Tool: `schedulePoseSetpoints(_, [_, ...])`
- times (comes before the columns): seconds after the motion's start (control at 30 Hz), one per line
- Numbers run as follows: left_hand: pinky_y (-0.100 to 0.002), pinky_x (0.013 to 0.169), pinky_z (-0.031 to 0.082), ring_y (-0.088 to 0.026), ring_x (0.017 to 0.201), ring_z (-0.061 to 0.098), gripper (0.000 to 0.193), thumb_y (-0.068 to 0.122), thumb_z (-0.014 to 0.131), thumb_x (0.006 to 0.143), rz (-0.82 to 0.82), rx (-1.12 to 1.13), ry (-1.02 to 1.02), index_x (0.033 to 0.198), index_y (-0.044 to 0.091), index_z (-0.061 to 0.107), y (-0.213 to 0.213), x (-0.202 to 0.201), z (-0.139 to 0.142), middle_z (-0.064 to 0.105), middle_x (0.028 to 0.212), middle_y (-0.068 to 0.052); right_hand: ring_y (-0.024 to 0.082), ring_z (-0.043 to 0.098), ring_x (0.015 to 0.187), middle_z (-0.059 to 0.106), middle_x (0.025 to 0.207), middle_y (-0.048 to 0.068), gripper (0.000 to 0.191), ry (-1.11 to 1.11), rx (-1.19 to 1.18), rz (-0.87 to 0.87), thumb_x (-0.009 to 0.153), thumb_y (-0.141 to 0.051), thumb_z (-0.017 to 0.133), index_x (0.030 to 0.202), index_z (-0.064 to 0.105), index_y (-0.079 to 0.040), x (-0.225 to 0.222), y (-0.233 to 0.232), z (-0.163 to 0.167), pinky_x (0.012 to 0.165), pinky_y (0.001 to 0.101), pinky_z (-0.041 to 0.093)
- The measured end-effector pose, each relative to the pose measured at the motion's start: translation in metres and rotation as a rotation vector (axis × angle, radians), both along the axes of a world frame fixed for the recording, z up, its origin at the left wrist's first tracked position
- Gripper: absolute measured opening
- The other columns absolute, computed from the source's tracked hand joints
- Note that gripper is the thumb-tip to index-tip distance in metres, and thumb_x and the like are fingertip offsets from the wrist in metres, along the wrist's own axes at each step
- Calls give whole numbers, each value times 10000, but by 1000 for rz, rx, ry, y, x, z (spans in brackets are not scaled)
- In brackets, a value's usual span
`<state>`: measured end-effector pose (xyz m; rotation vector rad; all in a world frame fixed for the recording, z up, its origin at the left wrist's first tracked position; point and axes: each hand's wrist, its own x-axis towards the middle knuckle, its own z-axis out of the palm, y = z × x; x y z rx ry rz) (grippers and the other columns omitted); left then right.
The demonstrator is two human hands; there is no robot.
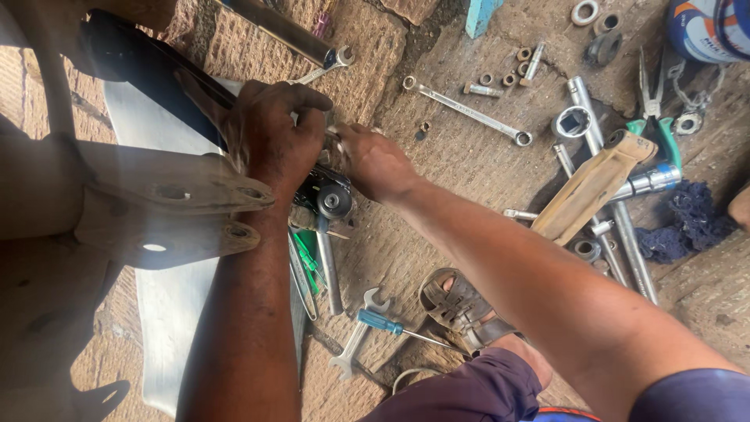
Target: The person works on a vehicle's suspension system, using a wrench to tighten a bolt on a black metal arm. They then use a screwdriver to adjust a component on the same part. The person is sitting on the ground during the task.
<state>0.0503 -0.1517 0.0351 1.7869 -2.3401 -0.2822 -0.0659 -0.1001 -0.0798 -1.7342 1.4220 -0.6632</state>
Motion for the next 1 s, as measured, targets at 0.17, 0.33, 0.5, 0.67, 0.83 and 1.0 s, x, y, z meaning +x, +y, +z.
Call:
schedulePoseSetpoints(0.17, [-596,1127,209,-217,960,623,257,231,601,927,-11,-68,-20,752,254,788,-2,1,-4,789,873,53,232,666,819,656,989,94,316,-32,593,176,1101,-261,365,1288,590,-141,-17,0,47,755,417,593])
schedulePoseSetpoints(0.33, [-617,1140,196,-246,963,637,280,331,585,974,-32,-99,-103,830,213,794,-4,-1,-1,758,849,-17,264,645,692,644,760,118,392,-247,736,335,1062,-326,473,996,696,-11,-93,2,133,648,465,575])
schedulePoseSetpoints(0.5, [-745,1105,24,-260,929,654,284,350,610,939,10,-56,-108,789,215,809,-3,-8,4,719,730,-39,312,700,743,695,801,179,359,38,434,257,1018,-340,516,949,678,-27,-92,10,160,726,489,559])
schedulePoseSetpoints(0.67, [-654,1134,176,-261,976,645,256,319,599,958,-5,-48,-76,819,261,806,0,-7,5,745,824,-6,361,711,786,728,853,196,347,188,211,210,1030,-348,518,1085,618,-21,-91,31,112,744,505,550])
schedulePoseSetpoints(0.83, [-604,1050,324,-277,944,632,234,259,611,946,-98,-82,-70,813,228,801,1,-3,5,754,894,-23,384,723,837,710,1009,216,373,223,352,174,1050,-210,419,1393,487,-79,-68,7,64,669,513,577])
schedulePoseSetpoints(1.0, [-513,893,459,-277,959,640,197,182,643,918,-124,-98,-109,826,221,813,1,0,5,747,912,-45,352,625,1205,529,1497,190,571,-30,85,80,1003,25,392,1549,378,-141,-26,-17,37,990,489,520])
